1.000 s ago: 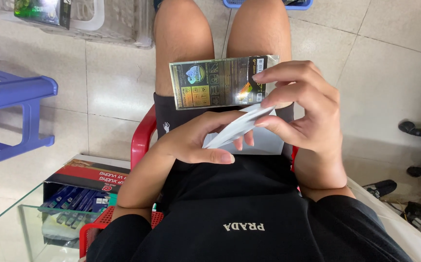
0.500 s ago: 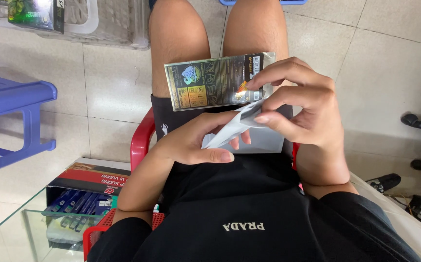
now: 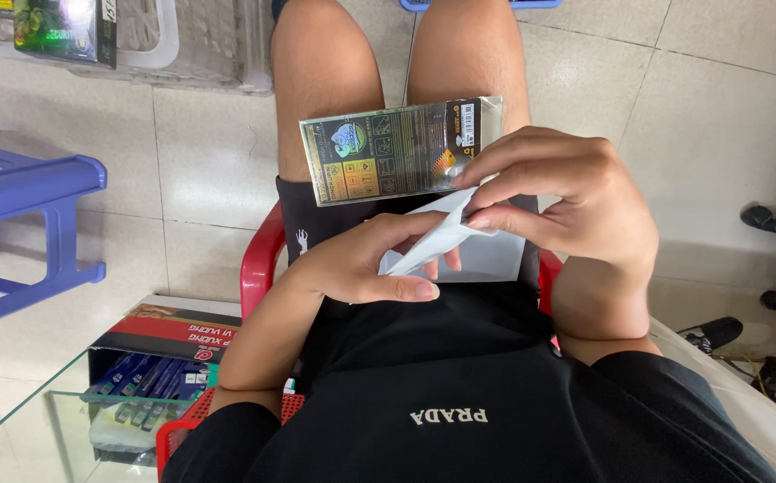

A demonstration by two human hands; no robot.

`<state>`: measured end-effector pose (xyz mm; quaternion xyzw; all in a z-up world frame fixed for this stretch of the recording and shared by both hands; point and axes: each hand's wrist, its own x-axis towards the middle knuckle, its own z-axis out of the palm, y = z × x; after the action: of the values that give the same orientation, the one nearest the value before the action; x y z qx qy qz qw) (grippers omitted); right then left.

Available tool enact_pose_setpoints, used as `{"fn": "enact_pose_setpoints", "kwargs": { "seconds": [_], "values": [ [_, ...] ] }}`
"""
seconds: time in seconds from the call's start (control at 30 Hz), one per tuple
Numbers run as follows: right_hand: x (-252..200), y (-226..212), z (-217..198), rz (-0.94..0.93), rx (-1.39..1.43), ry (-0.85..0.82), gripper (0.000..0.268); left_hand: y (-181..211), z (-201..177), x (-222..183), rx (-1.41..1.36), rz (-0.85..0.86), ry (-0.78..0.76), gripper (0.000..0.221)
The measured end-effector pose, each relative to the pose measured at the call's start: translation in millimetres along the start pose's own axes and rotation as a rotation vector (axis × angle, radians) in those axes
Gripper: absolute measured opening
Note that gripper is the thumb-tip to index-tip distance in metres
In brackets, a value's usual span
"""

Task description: The recorder is unboxing a screen protector from its commercial packaging.

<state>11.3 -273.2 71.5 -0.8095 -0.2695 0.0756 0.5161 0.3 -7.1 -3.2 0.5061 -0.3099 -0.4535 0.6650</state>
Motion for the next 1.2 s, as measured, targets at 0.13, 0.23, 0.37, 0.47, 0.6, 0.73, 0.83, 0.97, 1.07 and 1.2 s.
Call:
{"fn": "enact_pose_setpoints", "kwargs": {
  "seconds": [0.13,0.23,0.37,0.47,0.6,0.73,0.83,0.97,1.07,1.2],
  "values": [
    [-12,12,-13,-0.051,-0.080,0.015,0.016,2,2,2,-0.062,-0.037,-0.006,0.068],
    [-37,37,-23,-0.160,0.090,0.356,0.009,0,2,3,-0.130,-0.076,-0.009,0.075],
    [-116,114,-46,-0.207,0.595,1.075,0.023,-13,-1,8,-0.321,0.071,0.109,0.081],
    [-84,89,-42,-0.201,0.715,1.033,0.023,-27,-2,8,-0.419,0.157,0.167,0.080],
    [-43,30,15,0.045,0.355,0.534,0.007,-36,11,10,-0.462,0.215,0.157,0.087],
    [-24,16,39,0.178,0.348,0.467,0.010,-39,12,10,-0.494,0.228,0.114,0.095],
    [-8,10,39,0.197,0.267,0.438,0.015,-37,11,10,-0.525,0.218,0.088,0.101],
    [0,11,44,-0.144,-0.225,0.381,0.042,-68,19,11,-0.754,0.246,0.190,0.102],
    [-13,25,64,-0.424,-0.504,0.165,0.049,-69,23,12,-0.950,0.319,0.314,0.097],
    [-15,24,87,-0.579,-0.621,-0.080,0.059,-49,27,19,-1.164,0.493,0.347,0.091]
  ]
}}
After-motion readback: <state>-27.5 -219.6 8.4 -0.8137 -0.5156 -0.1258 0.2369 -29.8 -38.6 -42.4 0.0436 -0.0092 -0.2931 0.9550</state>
